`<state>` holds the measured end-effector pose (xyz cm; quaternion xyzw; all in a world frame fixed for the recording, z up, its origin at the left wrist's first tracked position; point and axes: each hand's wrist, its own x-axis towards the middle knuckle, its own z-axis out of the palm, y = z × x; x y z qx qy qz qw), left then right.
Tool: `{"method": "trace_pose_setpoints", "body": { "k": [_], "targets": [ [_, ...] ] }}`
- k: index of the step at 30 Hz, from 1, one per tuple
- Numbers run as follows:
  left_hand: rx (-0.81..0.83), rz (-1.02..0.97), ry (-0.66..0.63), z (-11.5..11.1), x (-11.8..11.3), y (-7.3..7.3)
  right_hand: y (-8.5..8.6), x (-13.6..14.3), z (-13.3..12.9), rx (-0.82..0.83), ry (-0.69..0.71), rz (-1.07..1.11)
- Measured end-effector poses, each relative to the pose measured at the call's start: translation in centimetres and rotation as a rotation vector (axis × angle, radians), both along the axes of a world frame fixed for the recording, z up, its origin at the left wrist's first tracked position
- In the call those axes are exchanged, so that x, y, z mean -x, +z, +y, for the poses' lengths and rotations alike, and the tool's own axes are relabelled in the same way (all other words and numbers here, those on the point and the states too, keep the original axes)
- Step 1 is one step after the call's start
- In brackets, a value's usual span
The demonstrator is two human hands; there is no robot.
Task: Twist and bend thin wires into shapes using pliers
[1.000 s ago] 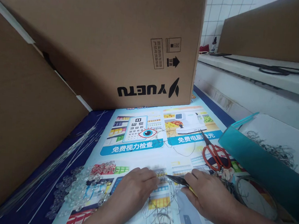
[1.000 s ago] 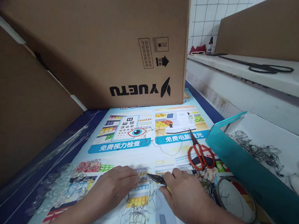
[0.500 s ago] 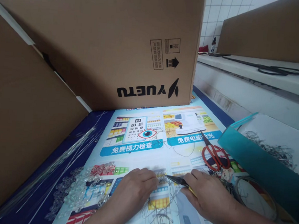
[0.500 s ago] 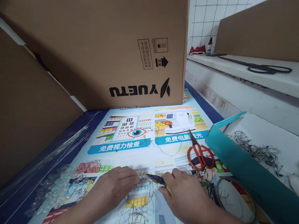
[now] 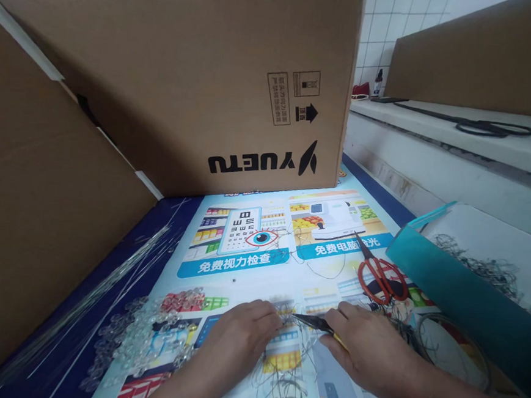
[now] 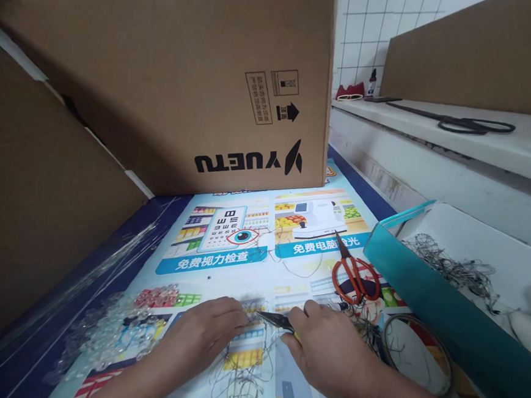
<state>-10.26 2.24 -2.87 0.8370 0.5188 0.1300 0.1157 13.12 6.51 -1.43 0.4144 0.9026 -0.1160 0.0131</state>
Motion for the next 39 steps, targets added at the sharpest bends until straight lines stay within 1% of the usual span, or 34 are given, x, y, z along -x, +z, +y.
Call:
{"method": "trace_pose_setpoints", "body": {
  "k": [11,16,20,22,24,30,35,39],
  "targets": [
    [0.073,0.003,0.034,-0.2,-0.2,0.3,1.0,0.7,-0.2,-0.042,0.01,-0.041],
    [0.028,0.021,0.022,0.0,-0.1,0.6,1.4,0.7,0.1,-0.088,0.012,-0.042],
    [0.019,0.029,0.012,0.1,0.0,0.8,1.8,0.3,0.8,-0.146,0.02,-0.03],
    [0.021,0.035,0.008,0.2,0.1,0.7,1.9,0.0,1.3,-0.165,0.057,-0.028],
    [0.02,0.034,0.004,0.2,0.2,0.7,1.8,-0.2,1.8,-0.2,0.123,-0.039],
    [0.044,0.039,0.003,0.3,0.3,1.1,2.1,-0.3,3.1,-0.379,0.391,-0.103],
    [0.064,0.018,-0.031,0.5,0.5,1.4,2.4,0.0,3.8,-0.441,0.485,-0.129],
    [0.069,0.026,-0.031,0.4,0.6,1.4,2.3,0.5,4.1,-0.459,0.519,-0.129]
  ]
}}
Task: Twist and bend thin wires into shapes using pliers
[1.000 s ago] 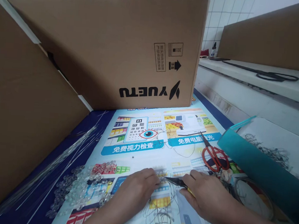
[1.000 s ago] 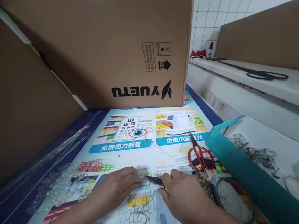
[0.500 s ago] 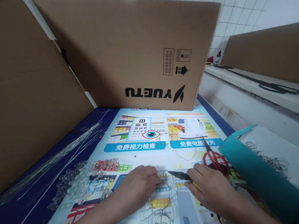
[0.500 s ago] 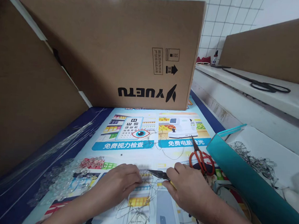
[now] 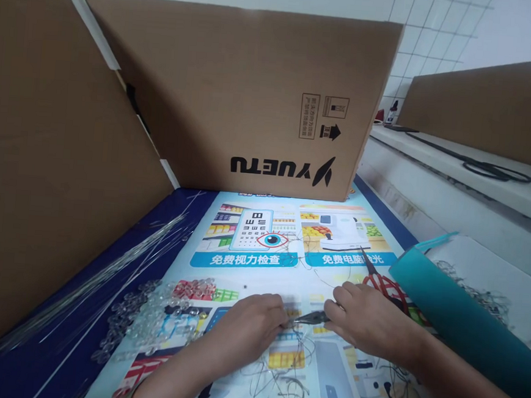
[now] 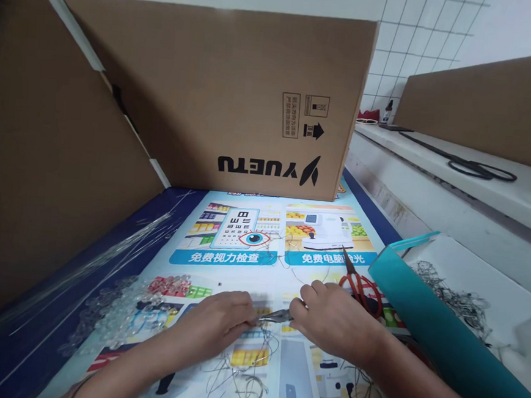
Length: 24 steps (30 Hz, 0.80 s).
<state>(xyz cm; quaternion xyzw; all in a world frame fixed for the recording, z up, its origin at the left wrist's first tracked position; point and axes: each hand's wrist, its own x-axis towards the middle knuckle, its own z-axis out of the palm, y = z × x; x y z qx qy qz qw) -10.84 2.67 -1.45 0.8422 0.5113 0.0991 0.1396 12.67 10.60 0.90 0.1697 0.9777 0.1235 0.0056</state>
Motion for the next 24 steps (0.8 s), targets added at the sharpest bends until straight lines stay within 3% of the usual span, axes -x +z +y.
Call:
{"method": "trace_pose_setpoints", "body": {
  "k": [8,17,24],
  "targets": [
    [-0.021,-0.035,0.013,0.0,0.2,0.0,0.1,0.5,0.2,0.047,0.0,-0.011],
    [-0.024,-0.026,-0.018,0.1,0.5,-0.7,-1.2,-0.9,0.0,0.202,-0.32,0.007],
    [-0.026,0.021,-0.045,0.0,0.6,-0.5,-1.0,-0.6,-0.5,0.245,-0.378,-0.062]
  ]
}}
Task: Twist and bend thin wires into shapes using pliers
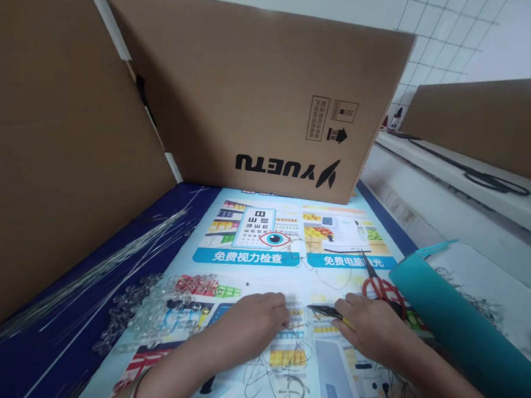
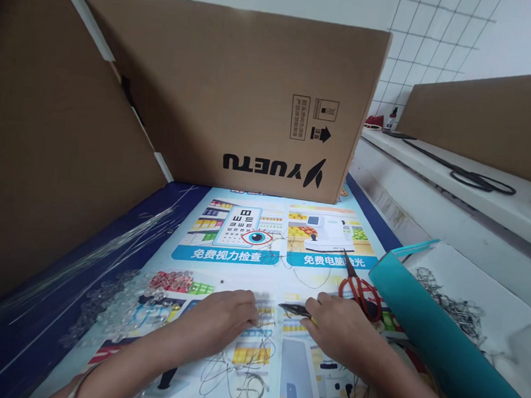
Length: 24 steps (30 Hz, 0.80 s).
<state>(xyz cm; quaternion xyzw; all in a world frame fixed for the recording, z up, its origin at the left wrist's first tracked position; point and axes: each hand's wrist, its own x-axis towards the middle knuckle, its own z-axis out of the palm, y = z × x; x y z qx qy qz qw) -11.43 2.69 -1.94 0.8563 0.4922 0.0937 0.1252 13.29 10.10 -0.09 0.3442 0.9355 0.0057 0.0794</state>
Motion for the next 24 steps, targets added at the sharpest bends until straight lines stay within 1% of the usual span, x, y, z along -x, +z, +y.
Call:
{"method": "trace_pose_setpoints", "body": {
  "k": [7,14,17,21,24],
  "targets": [
    [-0.035,0.048,-0.008,0.1,-0.1,-0.5,0.0,0.4,-0.3,-0.038,0.005,0.081],
    [-0.024,0.04,-0.019,-0.1,0.0,-0.6,-0.3,1.0,-0.8,-0.076,0.01,0.091],
    [-0.037,0.029,-0.019,-0.1,-0.1,-0.3,-0.6,1.2,-1.0,-0.098,0.007,0.098],
    [-0.032,0.027,-0.02,-0.3,0.0,0.4,-1.0,1.4,-1.3,-0.116,0.014,0.107],
    [-0.014,-0.007,0.015,-0.4,0.4,1.1,-1.2,1.5,-1.3,-0.128,0.014,0.109]
  ]
}}
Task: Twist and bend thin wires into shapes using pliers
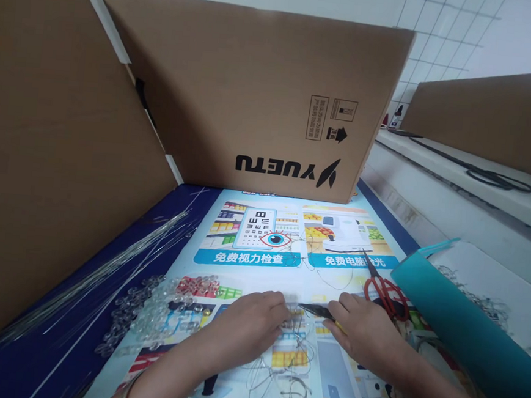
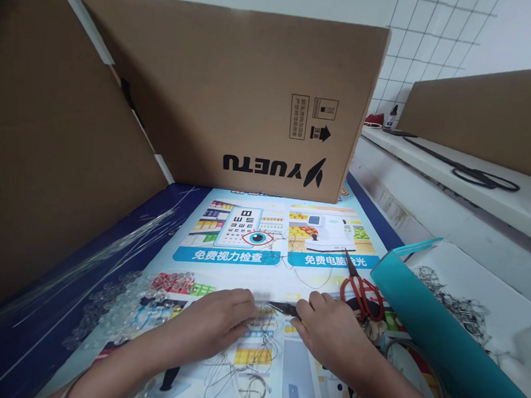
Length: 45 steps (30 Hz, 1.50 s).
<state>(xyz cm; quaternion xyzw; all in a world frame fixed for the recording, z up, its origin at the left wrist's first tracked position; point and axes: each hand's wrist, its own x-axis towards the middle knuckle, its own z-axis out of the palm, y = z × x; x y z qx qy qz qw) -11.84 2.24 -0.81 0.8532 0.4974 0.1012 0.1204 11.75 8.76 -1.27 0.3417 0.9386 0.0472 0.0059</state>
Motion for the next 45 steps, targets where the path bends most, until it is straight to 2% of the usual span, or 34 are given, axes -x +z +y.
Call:
{"method": "trace_pose_setpoints", "body": {
  "k": [6,11,18,25,31,37,40,45],
  "targets": [
    [0.031,-0.053,0.127,-0.1,0.6,0.5,0.0,0.1,-0.1,-0.017,0.006,-0.005],
    [0.04,-0.162,0.169,0.0,0.8,-0.1,-0.2,0.2,-0.1,-0.042,0.02,0.007],
    [0.144,-0.211,0.223,0.0,0.6,-0.9,-0.4,0.2,-0.2,-0.054,0.015,0.011],
    [0.192,-0.291,0.191,0.1,0.2,-0.8,-0.2,0.1,-0.4,-0.03,0.014,0.002],
    [0.125,-0.379,0.092,0.0,0.2,-0.3,-0.3,0.1,-0.5,-0.018,0.006,-0.001],
    [0.12,-0.325,-0.013,0.4,0.2,-0.8,-0.4,-0.2,-0.3,-0.027,0.012,0.001],
    [0.127,-0.331,0.002,0.4,0.2,-0.9,-0.5,-0.3,-0.3,-0.038,0.017,0.009],
    [0.152,-0.332,0.097,0.2,0.3,-0.6,-0.6,-0.4,-0.3,-0.043,0.018,0.013]
  ]
}}
